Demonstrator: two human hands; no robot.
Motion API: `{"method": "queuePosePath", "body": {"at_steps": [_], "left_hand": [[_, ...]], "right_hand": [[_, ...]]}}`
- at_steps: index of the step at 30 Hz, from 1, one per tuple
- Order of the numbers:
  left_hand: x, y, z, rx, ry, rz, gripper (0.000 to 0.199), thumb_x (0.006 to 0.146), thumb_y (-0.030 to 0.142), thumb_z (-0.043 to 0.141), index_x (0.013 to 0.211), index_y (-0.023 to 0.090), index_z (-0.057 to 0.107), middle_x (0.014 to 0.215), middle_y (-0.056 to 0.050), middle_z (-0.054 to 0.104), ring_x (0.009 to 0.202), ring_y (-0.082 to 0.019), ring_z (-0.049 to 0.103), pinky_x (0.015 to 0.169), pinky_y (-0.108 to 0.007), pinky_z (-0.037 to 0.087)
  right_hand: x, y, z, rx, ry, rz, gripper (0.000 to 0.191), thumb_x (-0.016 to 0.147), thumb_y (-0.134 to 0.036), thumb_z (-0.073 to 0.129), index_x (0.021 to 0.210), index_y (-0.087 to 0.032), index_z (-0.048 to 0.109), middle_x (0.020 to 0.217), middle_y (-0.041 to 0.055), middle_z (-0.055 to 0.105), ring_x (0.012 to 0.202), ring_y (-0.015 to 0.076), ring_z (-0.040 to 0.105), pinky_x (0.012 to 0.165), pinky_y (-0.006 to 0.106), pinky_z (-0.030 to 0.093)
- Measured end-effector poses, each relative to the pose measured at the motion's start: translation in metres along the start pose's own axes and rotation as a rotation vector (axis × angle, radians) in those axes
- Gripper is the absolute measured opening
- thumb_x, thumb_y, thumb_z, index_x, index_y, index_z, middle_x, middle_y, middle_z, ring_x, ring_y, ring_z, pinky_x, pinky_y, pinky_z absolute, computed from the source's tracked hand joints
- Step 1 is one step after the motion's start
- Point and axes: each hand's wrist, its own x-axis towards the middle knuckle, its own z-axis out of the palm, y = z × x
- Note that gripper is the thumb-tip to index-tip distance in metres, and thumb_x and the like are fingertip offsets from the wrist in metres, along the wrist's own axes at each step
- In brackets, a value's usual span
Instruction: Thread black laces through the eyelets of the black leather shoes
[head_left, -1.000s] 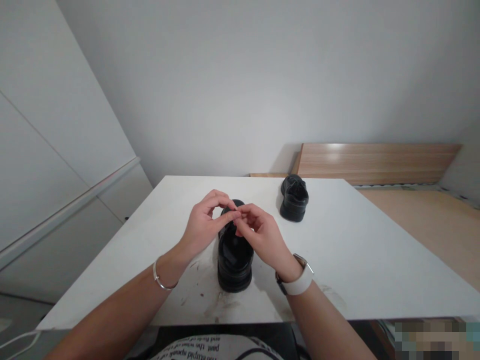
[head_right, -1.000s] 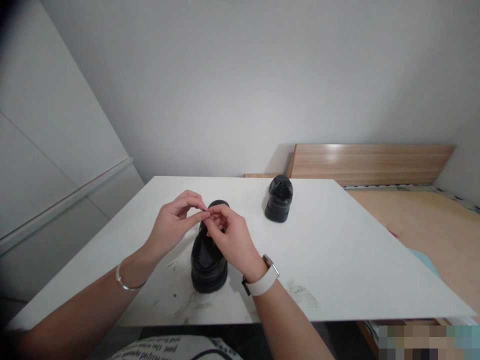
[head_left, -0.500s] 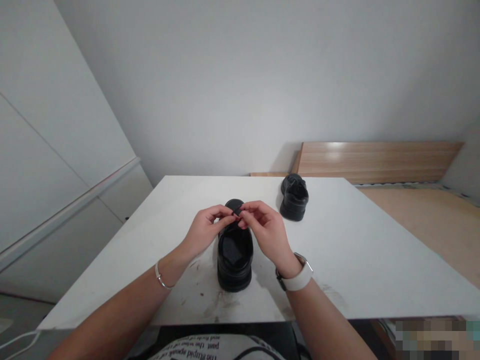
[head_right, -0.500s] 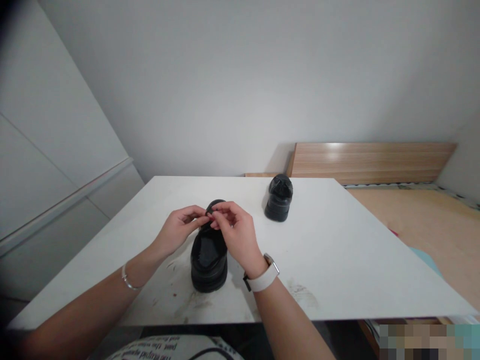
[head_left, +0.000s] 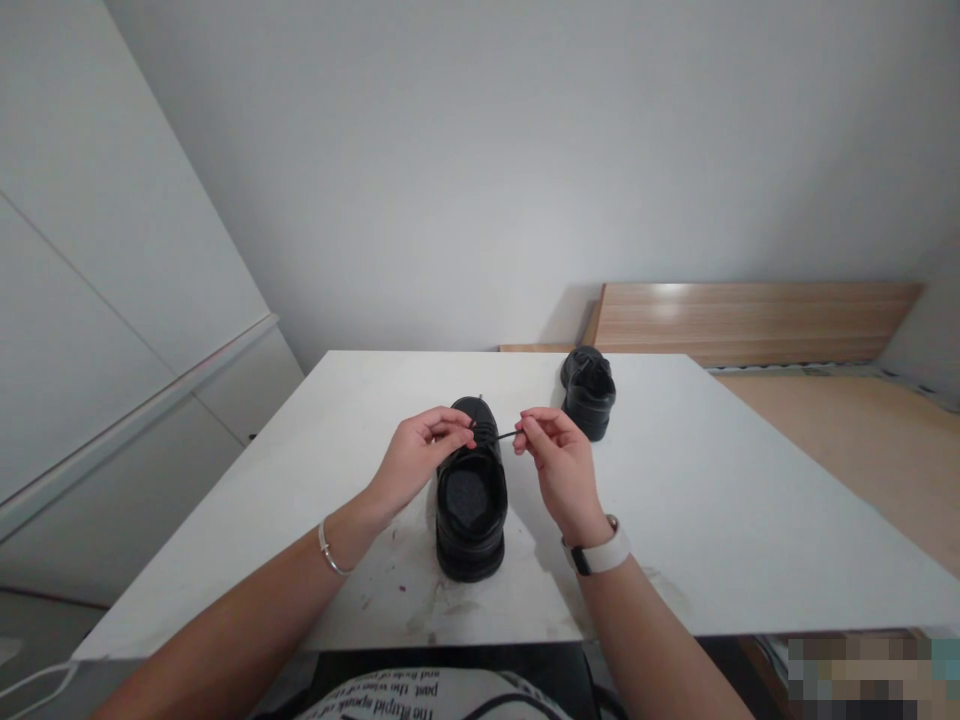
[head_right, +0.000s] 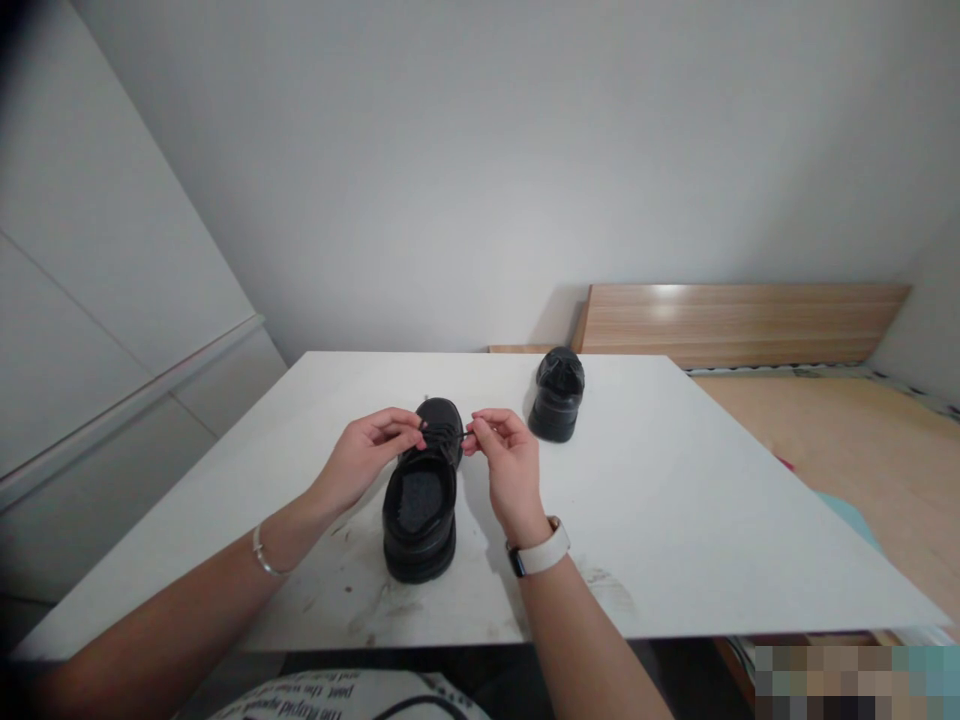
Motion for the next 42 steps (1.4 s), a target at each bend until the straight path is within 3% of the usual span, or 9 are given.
{"method": "queuePosePath", "body": {"at_steps": [5,9,12,15,19,28,38,42], "left_hand": [[-0.003,0.009,0.001,0.375,-0.073,0.231,0.015,0.083,0.033,0.073,0.091,0.021,0.078,0.083,-0.005,0.073,0.08,-0.019,0.062,0.074,-0.032,0.048],[-0.006,0.01,0.001,0.42,-0.109,0.306,0.013,0.087,0.03,0.069,0.089,0.02,0.077,0.083,-0.005,0.069,0.084,-0.019,0.062,0.076,-0.031,0.048],[-0.007,0.011,-0.002,0.408,-0.121,0.303,0.013,0.087,0.029,0.068,0.09,0.02,0.077,0.085,-0.005,0.07,0.084,-0.019,0.063,0.078,-0.032,0.049],[-0.008,0.014,-0.004,0.434,-0.136,0.317,0.008,0.086,0.026,0.071,0.089,0.021,0.077,0.088,-0.006,0.072,0.088,-0.02,0.064,0.083,-0.034,0.05],[-0.009,0.02,-0.003,0.508,-0.155,0.466,0.01,0.088,0.017,0.067,0.089,0.021,0.075,0.089,-0.006,0.073,0.093,-0.021,0.061,0.085,-0.036,0.05],[-0.006,0.017,0.006,0.907,0.003,0.813,0.019,0.086,0.0,0.052,0.084,0.017,0.058,0.077,-0.003,0.06,0.085,-0.021,0.049,0.077,-0.036,0.044],[-0.01,0.008,0.0,0.988,0.076,0.908,0.007,0.095,0.01,0.058,0.096,0.017,0.059,0.081,-0.003,0.063,0.084,-0.02,0.051,0.076,-0.036,0.044],[-0.01,0.007,-0.004,0.974,0.096,0.899,0.004,0.094,0.014,0.062,0.098,0.016,0.062,0.08,-0.004,0.063,0.082,-0.02,0.05,0.075,-0.035,0.044]], "right_hand": [[-0.016,-0.022,0.021,-0.343,-0.189,-0.244,0.008,0.086,-0.029,0.07,0.087,-0.021,0.072,0.083,0.0038,0.072,0.075,0.0157,0.065,0.072,0.03,0.053],[-0.022,-0.032,0.033,-0.558,-0.319,-0.451,0.01,0.091,-0.022,0.064,0.088,-0.024,0.074,0.086,0.0028,0.073,0.083,0.0174,0.064,0.079,0.033,0.052],[-0.019,-0.034,0.032,-0.604,-0.401,-0.502,0.014,0.095,-0.023,0.059,0.096,-0.026,0.074,0.094,0.0029,0.074,0.092,0.0189,0.064,0.087,0.036,0.05],[-0.013,-0.027,0.026,-0.64,-0.36,-0.428,0.02,0.098,-0.024,0.052,0.104,-0.023,0.072,0.102,0.0053,0.073,0.099,0.019,0.064,0.09,0.036,0.05],[-0.006,-0.014,0.019,-0.721,-0.312,-0.272,0.024,0.095,-0.018,0.05,0.105,-0.02,0.071,0.105,0.0065,0.074,0.095,0.0179,0.067,0.088,0.033,0.05],[-0.001,-0.017,0.019,-0.727,-0.41,-0.165,0.023,0.089,-0.017,0.053,0.094,-0.019,0.075,0.085,0.0011,0.073,0.072,0.0131,0.061,0.068,0.025,0.045],[0.014,-0.002,0.007,-0.409,-0.452,0.085,0.021,0.08,-0.035,0.071,0.09,-0.017,0.07,0.081,0.0023,0.069,0.073,0.0138,0.059,0.069,0.027,0.044],[0.012,-0.002,0.007,-0.353,-0.457,0.11,0.022,0.076,-0.036,0.075,0.084,-0.017,0.068,0.08,0.0011,0.065,0.072,0.0126,0.054,0.069,0.027,0.042]]}}
